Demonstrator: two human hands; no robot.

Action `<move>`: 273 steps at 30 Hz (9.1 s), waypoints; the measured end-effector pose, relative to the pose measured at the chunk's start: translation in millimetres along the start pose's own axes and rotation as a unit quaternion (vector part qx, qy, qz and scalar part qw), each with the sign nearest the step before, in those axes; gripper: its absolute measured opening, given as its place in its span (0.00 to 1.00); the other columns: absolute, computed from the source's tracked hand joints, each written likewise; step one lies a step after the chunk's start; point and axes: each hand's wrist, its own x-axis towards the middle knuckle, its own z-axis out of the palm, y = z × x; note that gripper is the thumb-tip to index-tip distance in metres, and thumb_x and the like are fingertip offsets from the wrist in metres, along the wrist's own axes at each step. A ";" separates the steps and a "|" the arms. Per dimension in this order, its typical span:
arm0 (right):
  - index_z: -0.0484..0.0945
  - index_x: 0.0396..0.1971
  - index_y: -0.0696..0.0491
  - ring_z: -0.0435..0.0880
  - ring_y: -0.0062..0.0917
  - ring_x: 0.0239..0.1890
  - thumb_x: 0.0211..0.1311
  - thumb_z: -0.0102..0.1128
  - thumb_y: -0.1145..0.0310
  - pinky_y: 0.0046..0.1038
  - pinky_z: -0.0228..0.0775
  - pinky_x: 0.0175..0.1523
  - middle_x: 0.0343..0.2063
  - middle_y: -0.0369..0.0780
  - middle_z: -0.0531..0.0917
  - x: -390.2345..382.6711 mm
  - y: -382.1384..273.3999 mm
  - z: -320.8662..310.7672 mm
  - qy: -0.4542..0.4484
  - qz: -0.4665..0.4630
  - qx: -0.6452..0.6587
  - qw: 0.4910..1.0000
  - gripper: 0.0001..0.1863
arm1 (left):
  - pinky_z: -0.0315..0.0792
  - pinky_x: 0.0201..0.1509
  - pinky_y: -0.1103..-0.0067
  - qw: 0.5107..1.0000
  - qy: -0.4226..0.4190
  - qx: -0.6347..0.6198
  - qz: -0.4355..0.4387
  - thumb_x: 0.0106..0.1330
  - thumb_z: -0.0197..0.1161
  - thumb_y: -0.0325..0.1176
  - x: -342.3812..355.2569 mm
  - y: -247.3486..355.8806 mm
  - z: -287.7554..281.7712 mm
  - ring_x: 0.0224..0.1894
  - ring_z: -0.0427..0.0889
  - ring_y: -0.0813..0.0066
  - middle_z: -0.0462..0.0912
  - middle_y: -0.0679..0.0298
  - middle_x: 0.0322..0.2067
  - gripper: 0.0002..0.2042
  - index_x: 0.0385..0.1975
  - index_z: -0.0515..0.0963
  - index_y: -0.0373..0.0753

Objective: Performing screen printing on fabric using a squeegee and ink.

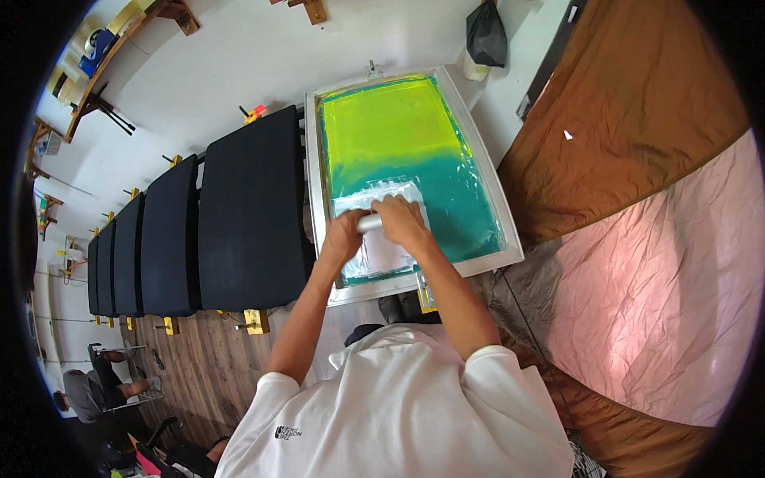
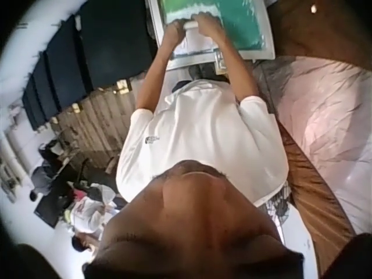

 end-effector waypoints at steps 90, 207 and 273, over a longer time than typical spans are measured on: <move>0.80 0.39 0.58 0.79 0.43 0.48 0.54 0.52 0.81 0.41 0.77 0.47 0.42 0.46 0.81 -50.4 -14.2 -5.2 0.002 -0.026 0.054 0.998 0.13 | 0.76 0.54 0.63 0.991 -0.056 -0.106 -0.065 0.48 0.54 0.11 -35.6 42.0 -21.7 0.47 0.81 0.44 0.81 0.45 0.48 0.23 0.47 0.79 0.31; 0.81 0.36 0.56 0.82 0.47 0.41 0.43 0.59 0.81 0.43 0.74 0.47 0.34 0.50 0.83 8.9 -5.6 -36.8 -0.123 0.008 0.019 0.992 0.15 | 0.79 0.43 0.64 0.987 -0.146 -0.043 -0.053 0.52 0.61 0.21 15.3 7.2 -23.7 0.35 0.84 0.47 0.85 0.49 0.31 0.16 0.42 0.83 0.39; 0.79 0.40 0.59 0.81 0.52 0.40 0.43 0.58 0.80 0.47 0.73 0.47 0.34 0.54 0.82 -34.7 -16.1 -7.8 -0.035 0.047 0.014 0.998 0.19 | 0.79 0.42 0.66 0.981 -0.170 -0.017 0.092 0.47 0.61 0.16 11.1 -1.7 -20.0 0.37 0.84 0.51 0.83 0.51 0.32 0.19 0.41 0.81 0.39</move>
